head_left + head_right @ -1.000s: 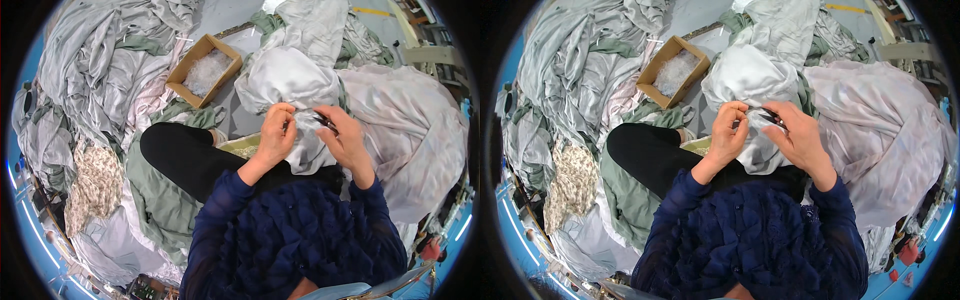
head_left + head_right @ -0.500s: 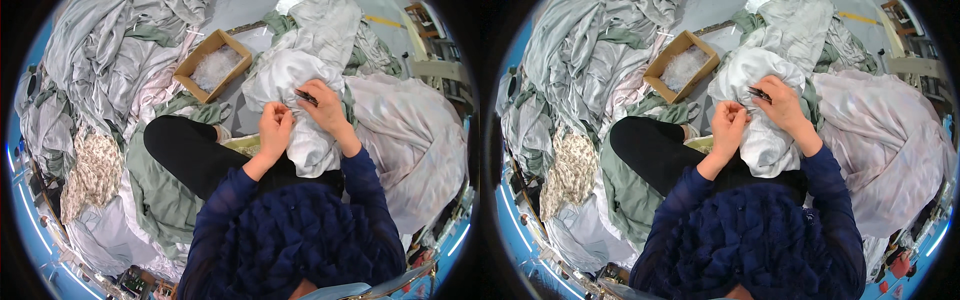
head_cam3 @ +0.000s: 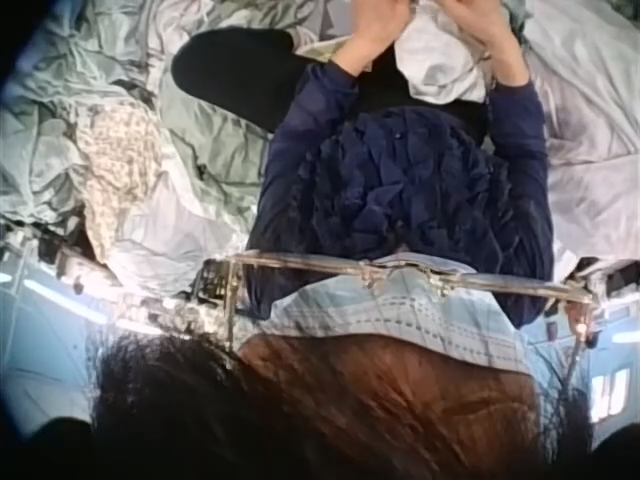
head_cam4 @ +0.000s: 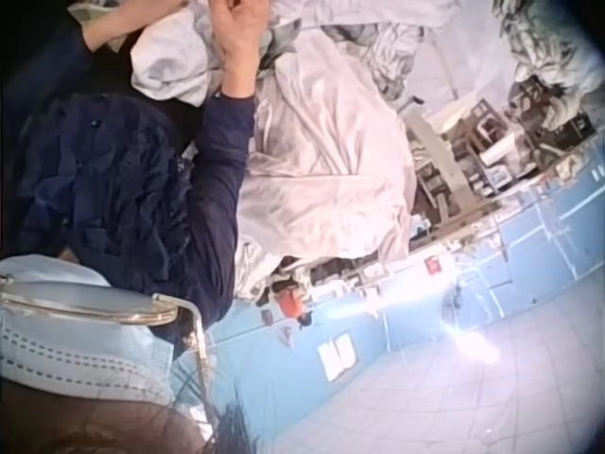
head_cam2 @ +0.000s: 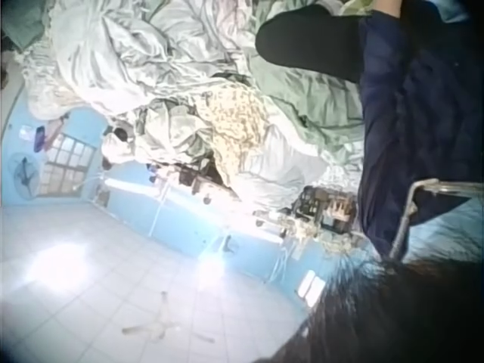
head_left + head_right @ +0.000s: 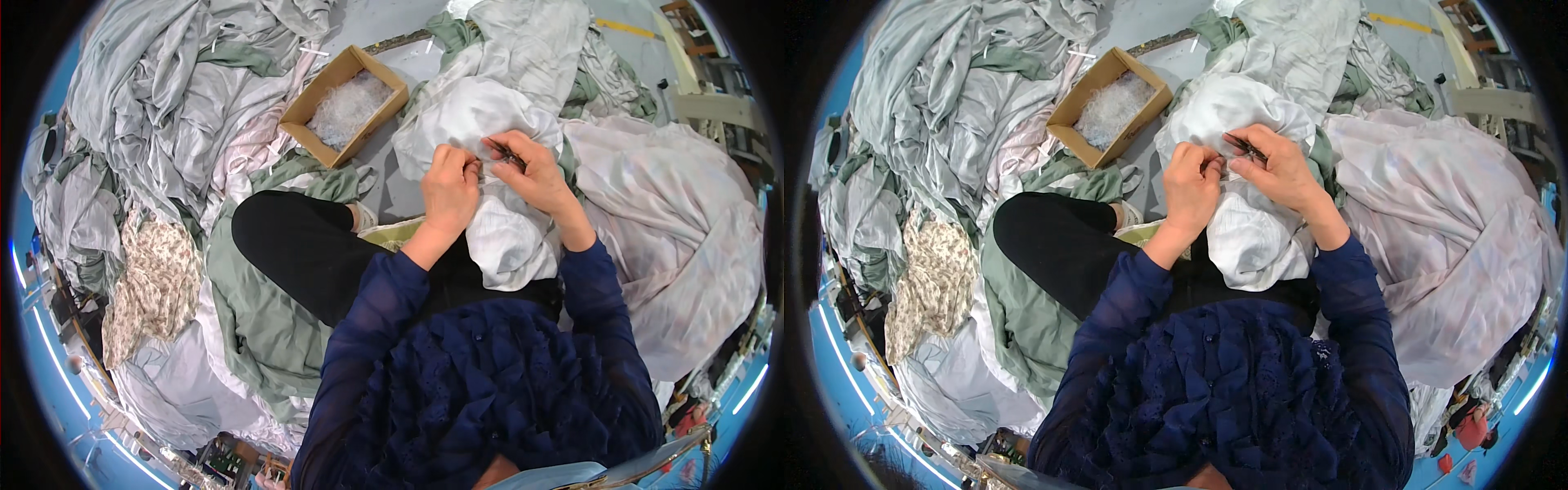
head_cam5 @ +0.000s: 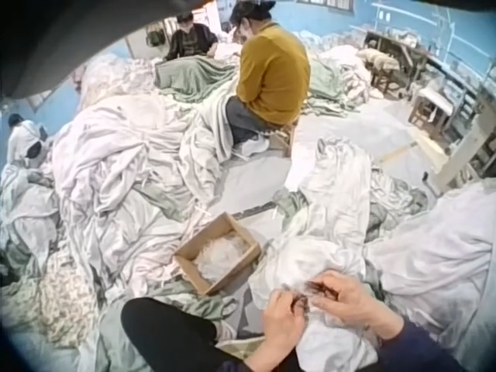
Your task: Trimming excess threads from fabric pieces using hand snips.
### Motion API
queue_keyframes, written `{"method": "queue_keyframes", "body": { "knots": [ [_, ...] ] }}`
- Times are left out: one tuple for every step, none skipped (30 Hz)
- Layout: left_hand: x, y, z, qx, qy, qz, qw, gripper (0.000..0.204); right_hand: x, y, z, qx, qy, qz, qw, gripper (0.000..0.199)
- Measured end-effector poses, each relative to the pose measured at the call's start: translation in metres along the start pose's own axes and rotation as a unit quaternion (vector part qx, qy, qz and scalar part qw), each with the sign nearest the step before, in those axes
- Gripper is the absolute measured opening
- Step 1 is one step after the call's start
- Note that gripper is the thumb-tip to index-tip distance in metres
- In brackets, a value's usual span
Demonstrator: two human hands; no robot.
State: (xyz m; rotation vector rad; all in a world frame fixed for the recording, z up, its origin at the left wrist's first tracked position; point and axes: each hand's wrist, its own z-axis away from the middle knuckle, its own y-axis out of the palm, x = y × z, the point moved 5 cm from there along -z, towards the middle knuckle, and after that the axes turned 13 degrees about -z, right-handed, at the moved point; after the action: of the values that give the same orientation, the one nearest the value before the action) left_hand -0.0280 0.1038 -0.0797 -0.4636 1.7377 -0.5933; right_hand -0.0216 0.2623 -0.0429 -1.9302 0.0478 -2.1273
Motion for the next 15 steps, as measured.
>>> {"method": "queue_keyframes", "body": {
  "knots": [
    [0.002, 0.001, 0.0, -0.002, -0.001, -0.004, 1.0, 0.01, 0.001, 0.0, 0.0, 0.004, -0.026, 0.003, 1.0, 0.031],
    [0.004, 0.001, 0.0, -0.004, -0.002, -0.008, 1.0, 0.01, -0.001, 0.002, 0.0, 0.004, -0.026, 0.002, 1.0, 0.031],
    [0.008, 0.003, 0.002, -0.004, -0.002, -0.009, 1.0, 0.01, -0.002, 0.002, -0.001, -0.009, -0.041, 0.012, 0.999, 0.032],
    [0.015, 0.004, 0.005, -0.003, -0.039, 0.039, 0.998, 0.008, -0.002, 0.003, 0.0, -0.021, -0.056, 0.022, 0.998, 0.032],
    [0.022, 0.006, 0.008, -0.002, -0.076, 0.088, 0.993, 0.008, -0.001, 0.001, 0.0, -0.02, -0.056, 0.021, 0.998, 0.032],
    [0.025, 0.007, 0.012, -0.002, -0.077, 0.087, 0.993, 0.008, 0.002, 0.001, 0.002, 0.004, -0.059, 0.067, 0.996, 0.032],
    [0.027, 0.008, 0.015, 0.01, -0.104, 0.111, 0.988, 0.007, 0.003, 0.002, 0.003, 0.028, -0.063, 0.113, 0.991, 0.031],
    [0.029, 0.009, 0.017, 0.023, -0.13, 0.136, 0.982, 0.007, 0.005, 0.003, 0.004, 0.029, -0.064, 0.111, 0.991, 0.031],
    [0.03, 0.009, 0.018, 0.022, -0.131, 0.134, 0.982, 0.007, 0.006, 0.005, 0.005, 0.027, -0.059, 0.122, 0.99, 0.031],
    [0.033, 0.012, 0.021, 0.035, -0.171, 0.169, 0.97, 0.006, 0.006, 0.006, 0.006, 0.024, -0.053, 0.134, 0.989, 0.03],
    [0.036, 0.014, 0.024, 0.047, -0.211, 0.203, 0.955, 0.006, 0.005, 0.008, 0.006, 0.025, -0.053, 0.133, 0.989, 0.03],
    [0.036, 0.014, 0.025, 0.046, -0.212, 0.202, 0.955, 0.006, 0.008, 0.01, 0.007, 0.011, -0.083, 0.16, 0.984, 0.03],
    [0.038, 0.015, 0.027, 0.051, -0.221, 0.231, 0.946, 0.006, 0.01, 0.011, 0.007, -0.004, -0.113, 0.188, 0.976, 0.03],
    [0.039, 0.016, 0.029, 0.055, -0.23, 0.26, 0.936, 0.006, 0.01, 0.013, 0.008, -0.003, -0.113, 0.188, 0.976, 0.03],
    [0.04, 0.016, 0.03, 0.055, -0.229, 0.26, 0.936, 0.006, 0.011, 0.014, 0.008, -0.009, -0.126, 0.215, 0.968, 0.031]
  ]
}}
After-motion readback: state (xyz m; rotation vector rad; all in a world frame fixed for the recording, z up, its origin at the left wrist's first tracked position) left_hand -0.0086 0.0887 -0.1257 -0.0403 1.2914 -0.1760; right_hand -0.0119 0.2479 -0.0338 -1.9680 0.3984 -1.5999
